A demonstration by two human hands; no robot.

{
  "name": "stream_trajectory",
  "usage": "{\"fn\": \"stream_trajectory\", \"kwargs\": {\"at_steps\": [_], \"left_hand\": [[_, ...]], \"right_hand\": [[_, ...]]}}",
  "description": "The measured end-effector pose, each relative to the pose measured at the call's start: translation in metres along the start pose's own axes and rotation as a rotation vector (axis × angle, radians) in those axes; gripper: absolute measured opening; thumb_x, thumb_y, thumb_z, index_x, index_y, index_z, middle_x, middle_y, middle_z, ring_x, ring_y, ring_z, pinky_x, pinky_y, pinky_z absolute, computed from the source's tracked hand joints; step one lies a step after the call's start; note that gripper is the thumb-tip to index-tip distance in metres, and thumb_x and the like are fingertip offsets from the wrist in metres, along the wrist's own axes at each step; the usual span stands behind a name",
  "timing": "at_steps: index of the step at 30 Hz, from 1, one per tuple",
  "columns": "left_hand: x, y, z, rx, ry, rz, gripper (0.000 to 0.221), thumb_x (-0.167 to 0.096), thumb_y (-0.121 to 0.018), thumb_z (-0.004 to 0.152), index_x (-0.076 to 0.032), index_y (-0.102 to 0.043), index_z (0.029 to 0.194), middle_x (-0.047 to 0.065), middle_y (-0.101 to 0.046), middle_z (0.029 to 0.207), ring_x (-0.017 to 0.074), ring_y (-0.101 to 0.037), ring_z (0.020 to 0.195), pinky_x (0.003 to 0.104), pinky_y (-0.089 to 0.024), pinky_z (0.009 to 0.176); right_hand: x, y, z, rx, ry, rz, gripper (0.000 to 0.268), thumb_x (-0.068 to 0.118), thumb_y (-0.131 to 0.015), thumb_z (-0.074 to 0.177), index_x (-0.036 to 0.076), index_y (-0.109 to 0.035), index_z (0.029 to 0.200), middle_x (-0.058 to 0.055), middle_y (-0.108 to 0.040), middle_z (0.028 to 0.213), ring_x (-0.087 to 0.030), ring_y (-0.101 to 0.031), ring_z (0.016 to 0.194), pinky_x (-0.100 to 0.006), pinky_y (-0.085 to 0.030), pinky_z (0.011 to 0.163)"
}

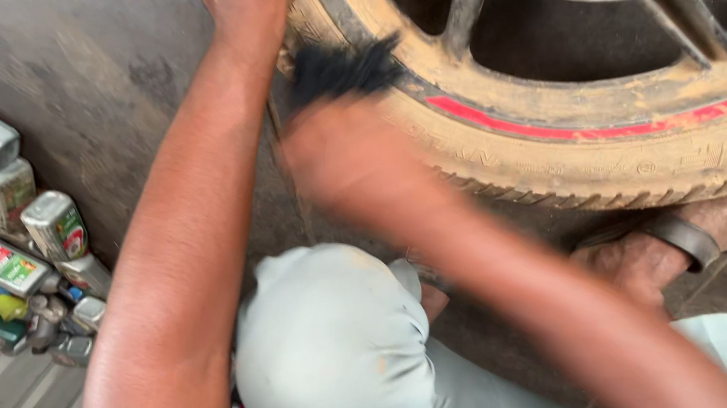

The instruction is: The person wipes the central hub of a motorcycle wheel with a cloth and then uses a hammer and a metal punch to strike the assembly components.

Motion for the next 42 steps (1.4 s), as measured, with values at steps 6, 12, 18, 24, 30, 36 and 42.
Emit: {"fn": "stream_trajectory", "kwargs": {"at_steps": [6, 12, 18, 24, 30, 36, 42], "left_hand": [[0.010, -0.005, 0.000, 0.038, 0.243, -0.124, 0.064, -0.038, -0.065, 0.103, 0.009, -0.040, 0.138, 0.035, -0.043, 0.139, 0.0507, -0.053, 0.124, 0.058, -0.047, 0.107], [-0.020, 0.021, 0.018, 0.059, 0.236, -0.100, 0.079, -0.058, -0.047, 0.112, -0.005, -0.016, 0.163, 0.028, -0.027, 0.165, 0.0499, -0.045, 0.149, 0.061, -0.045, 0.124], [-0.024, 0.024, 0.015, 0.071, 0.244, -0.136, 0.083, -0.067, -0.037, 0.110, -0.010, -0.013, 0.165, 0.027, -0.026, 0.165, 0.0480, -0.042, 0.150, 0.057, -0.048, 0.126], [-0.023, 0.022, 0.012, 0.006, 0.205, -0.176, 0.080, -0.067, -0.035, 0.112, -0.015, -0.008, 0.167, 0.024, -0.022, 0.168, 0.0438, -0.040, 0.152, 0.055, -0.042, 0.125], [-0.035, 0.043, 0.021, 0.098, 0.273, -0.185, 0.082, -0.067, -0.037, 0.113, -0.012, -0.010, 0.168, 0.029, -0.023, 0.167, 0.0497, -0.038, 0.153, 0.063, -0.040, 0.125], [-0.044, 0.053, 0.030, 0.161, 0.316, -0.174, 0.086, -0.069, -0.037, 0.114, -0.006, -0.011, 0.167, 0.032, -0.023, 0.165, 0.0520, -0.038, 0.154, 0.068, -0.040, 0.124], [-0.042, 0.050, 0.034, 0.185, 0.335, -0.163, 0.093, -0.078, -0.031, 0.111, -0.005, -0.012, 0.167, 0.033, -0.023, 0.166, 0.0491, -0.039, 0.153, 0.067, -0.041, 0.125]], "right_hand": [[0.031, -0.080, -0.031, 0.037, 0.272, -0.229, 0.020, 0.022, -0.061, 0.090, 0.004, -0.069, 0.096, -0.011, -0.060, 0.085, -0.026, -0.060, 0.076, -0.039, -0.049, 0.066], [0.001, -0.150, -0.090, 0.121, -0.057, -0.020, 0.021, 0.028, -0.060, 0.090, 0.010, -0.068, 0.083, -0.013, -0.064, 0.083, -0.032, -0.064, 0.075, -0.043, -0.054, 0.066], [-0.013, -0.099, -0.015, 0.363, -0.221, -0.036, 0.018, 0.018, -0.057, 0.086, 0.012, -0.074, 0.084, -0.014, -0.072, 0.086, -0.035, -0.071, 0.078, -0.049, -0.057, 0.062], [-0.001, 0.106, -0.021, 0.033, -0.316, 0.001, 0.025, 0.009, -0.061, 0.087, 0.001, -0.062, 0.110, -0.019, -0.066, 0.098, -0.040, -0.067, 0.091, -0.052, -0.054, 0.074], [-0.078, 0.241, -0.134, -0.155, -0.690, -0.417, 0.024, 0.011, -0.074, 0.097, 0.004, -0.067, 0.120, -0.017, -0.069, 0.105, -0.034, -0.071, 0.087, -0.045, -0.057, 0.076], [-0.214, 0.241, -0.242, -0.468, -0.607, -0.750, 0.014, 0.009, -0.068, 0.096, 0.002, -0.063, 0.106, -0.012, -0.062, 0.093, -0.029, -0.066, 0.082, -0.041, -0.052, 0.075], [-0.224, 0.226, -0.252, -0.588, -0.522, -0.705, 0.016, 0.012, -0.073, 0.102, 0.002, -0.066, 0.112, -0.014, -0.059, 0.093, -0.032, -0.060, 0.079, -0.043, -0.049, 0.073]]}}
Point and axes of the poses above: each hand's wrist, its own z-axis towards the middle knuckle, its own y-axis out of the back of the hand, x = y × z, the point moved 4 cm from there along z, towards the middle knuckle
